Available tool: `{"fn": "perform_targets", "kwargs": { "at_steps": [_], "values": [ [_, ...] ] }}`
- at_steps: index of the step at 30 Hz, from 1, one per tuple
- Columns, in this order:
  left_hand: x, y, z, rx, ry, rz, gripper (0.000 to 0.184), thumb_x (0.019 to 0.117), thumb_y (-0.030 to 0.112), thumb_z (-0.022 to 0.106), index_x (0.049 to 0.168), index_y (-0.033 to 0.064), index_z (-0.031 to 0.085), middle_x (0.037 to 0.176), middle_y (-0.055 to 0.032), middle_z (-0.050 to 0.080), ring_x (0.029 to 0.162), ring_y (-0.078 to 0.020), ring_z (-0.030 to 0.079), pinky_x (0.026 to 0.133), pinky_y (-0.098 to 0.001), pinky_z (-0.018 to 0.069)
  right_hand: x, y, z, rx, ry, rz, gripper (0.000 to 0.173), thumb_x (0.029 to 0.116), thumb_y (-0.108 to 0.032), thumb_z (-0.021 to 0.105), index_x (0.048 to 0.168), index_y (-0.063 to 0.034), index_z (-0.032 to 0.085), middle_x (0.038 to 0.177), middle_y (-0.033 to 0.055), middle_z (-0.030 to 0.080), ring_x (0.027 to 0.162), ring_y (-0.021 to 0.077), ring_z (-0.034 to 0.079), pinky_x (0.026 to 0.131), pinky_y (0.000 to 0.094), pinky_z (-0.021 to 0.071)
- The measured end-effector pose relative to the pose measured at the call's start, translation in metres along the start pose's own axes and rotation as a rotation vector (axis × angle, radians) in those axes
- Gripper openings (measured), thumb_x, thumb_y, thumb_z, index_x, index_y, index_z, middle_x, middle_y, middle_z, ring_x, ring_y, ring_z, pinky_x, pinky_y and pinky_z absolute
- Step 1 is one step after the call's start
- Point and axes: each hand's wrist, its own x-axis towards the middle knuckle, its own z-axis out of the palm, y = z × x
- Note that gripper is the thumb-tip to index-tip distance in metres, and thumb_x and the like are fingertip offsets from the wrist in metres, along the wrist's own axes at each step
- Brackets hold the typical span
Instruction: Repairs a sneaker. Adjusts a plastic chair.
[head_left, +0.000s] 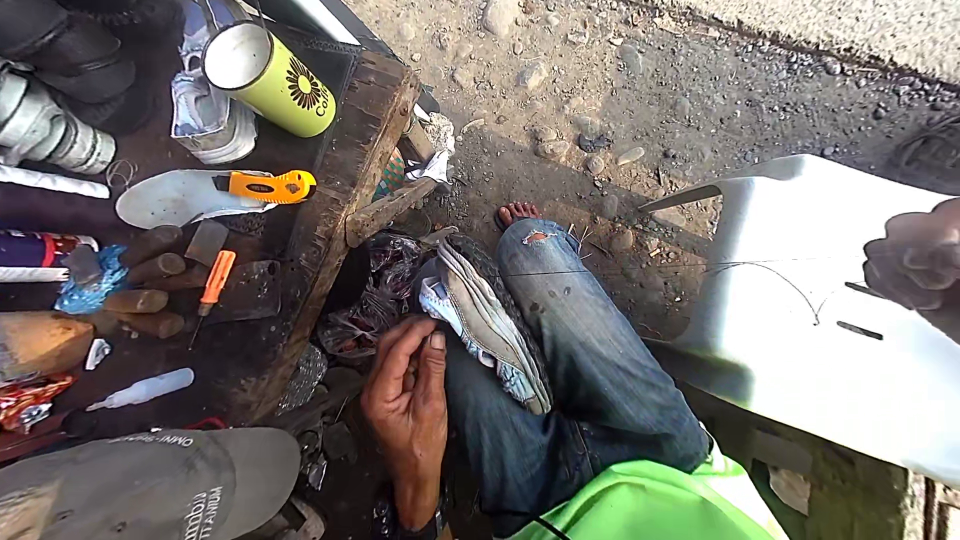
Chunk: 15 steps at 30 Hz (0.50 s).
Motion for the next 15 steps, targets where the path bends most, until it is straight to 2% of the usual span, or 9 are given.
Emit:
{"fn": "perform_targets", "kwargs": {
  "at_steps": [2,3,4,5,7,10,12,14,15],
  "values": [
    [0.011,-0.001,0.014,-0.078,-0.078,0.097,0.018,0.0968,0.011,0.065,0.108,-0.0023,0.072,0.107,-0.0045,0.069,0.092,-0.0067,0.067,0.082,-0.0231,0.0590,0.009,0.010,0.017,-0.615,0.061,0.125,0.016,0.0936,-0.027,0.062,0.098,-0.0154,0.072,0.072,-0.0070,0.061,0.054,0.0004,0.049,0.050,0.0221,0.0411],
    [0.016,-0.001,0.016,-0.080,-0.117,0.104,0.018,0.0972,0.012,0.065,0.105,-0.0027,0.071,0.103,-0.0037,0.069,0.090,-0.0058,0.067,0.081,-0.0226,0.0586,0.015,0.017,0.034,-0.750,0.028,0.123,0.026,0.0957,-0.029,0.062,0.108,-0.0103,0.075,0.082,0.0004,0.065,0.058,0.0066,0.049,0.054,0.0313,0.0423],
    [0.020,-0.001,0.014,-0.088,-0.158,0.090,0.017,0.0975,0.012,0.065,0.104,-0.0019,0.072,0.101,-0.0030,0.069,0.089,-0.0058,0.067,0.081,-0.0229,0.0588,0.020,0.023,0.055,-0.769,-0.003,0.077,0.030,0.0978,-0.033,0.061,0.113,-0.0112,0.075,0.086,-0.0004,0.067,0.059,0.0035,0.049,0.054,0.0278,0.0423],
    [0.022,0.000,0.011,-0.104,-0.197,0.061,0.016,0.0973,0.012,0.065,0.103,-0.0006,0.073,0.101,-0.0030,0.071,0.090,-0.0071,0.068,0.083,-0.0240,0.0594,0.024,0.025,0.080,-0.664,-0.032,0.008,0.029,0.0991,-0.034,0.060,0.111,-0.0123,0.075,0.083,-0.0056,0.066,0.057,-0.0038,0.047,0.051,0.0179,0.0412],
    [0.024,0.001,0.002,-0.140,-0.249,-0.007,0.013,0.0965,0.010,0.066,0.100,0.0023,0.075,0.101,-0.0028,0.073,0.092,-0.0091,0.069,0.083,-0.0260,0.0594,0.033,0.023,0.139,-0.318,-0.122,-0.129,0.024,0.0997,-0.027,0.065,0.108,-0.0081,0.075,0.086,-0.0070,0.068,0.062,-0.0069,0.051,0.053,0.0113,0.0426],
    [0.026,0.001,-0.007,-0.173,-0.285,-0.083,0.013,0.0973,0.012,0.067,0.100,0.0050,0.077,0.100,-0.0016,0.074,0.089,-0.0095,0.070,0.081,-0.0259,0.0599,0.048,0.013,0.210,-0.190,-0.255,-0.271,0.032,0.1004,-0.031,0.066,0.120,-0.0068,0.073,0.106,0.0004,0.073,0.082,0.0010,0.064,0.071,0.0204,0.0557],
    [0.027,0.001,-0.011,-0.169,-0.302,-0.121,0.014,0.0985,0.016,0.066,0.097,0.0067,0.077,0.096,0.0000,0.072,0.083,-0.0077,0.068,0.074,-0.0228,0.0581,0.050,0.009,0.235,-0.207,-0.316,-0.271,0.032,0.1022,-0.034,0.063,0.119,-0.0086,0.074,0.099,-0.0004,0.073,0.081,0.0022,0.064,0.072,0.0233,0.0549],
    [0.028,-0.001,-0.013,-0.187,-0.312,-0.143,0.015,0.0986,0.018,0.066,0.095,0.0075,0.077,0.094,0.0008,0.072,0.080,-0.0069,0.067,0.072,-0.0221,0.0577,0.049,0.010,0.247,-0.133,-0.369,-0.276,0.024,0.1033,-0.026,0.061,0.107,-0.0065,0.075,0.085,-0.0010,0.071,0.070,0.0004,0.060,0.062,0.0204,0.0498],
    [0.028,-0.003,-0.013,-0.202,-0.307,-0.165,0.014,0.0978,0.019,0.068,0.094,0.0088,0.078,0.093,0.0021,0.073,0.079,-0.0058,0.067,0.071,-0.0215,0.0574,0.047,0.011,0.250,-0.113,-0.397,-0.293,0.024,0.1039,-0.022,0.059,0.105,-0.0052,0.075,0.084,0.0004,0.071,0.071,0.0015,0.061,0.062,0.0215,0.0501]
  ]
}}
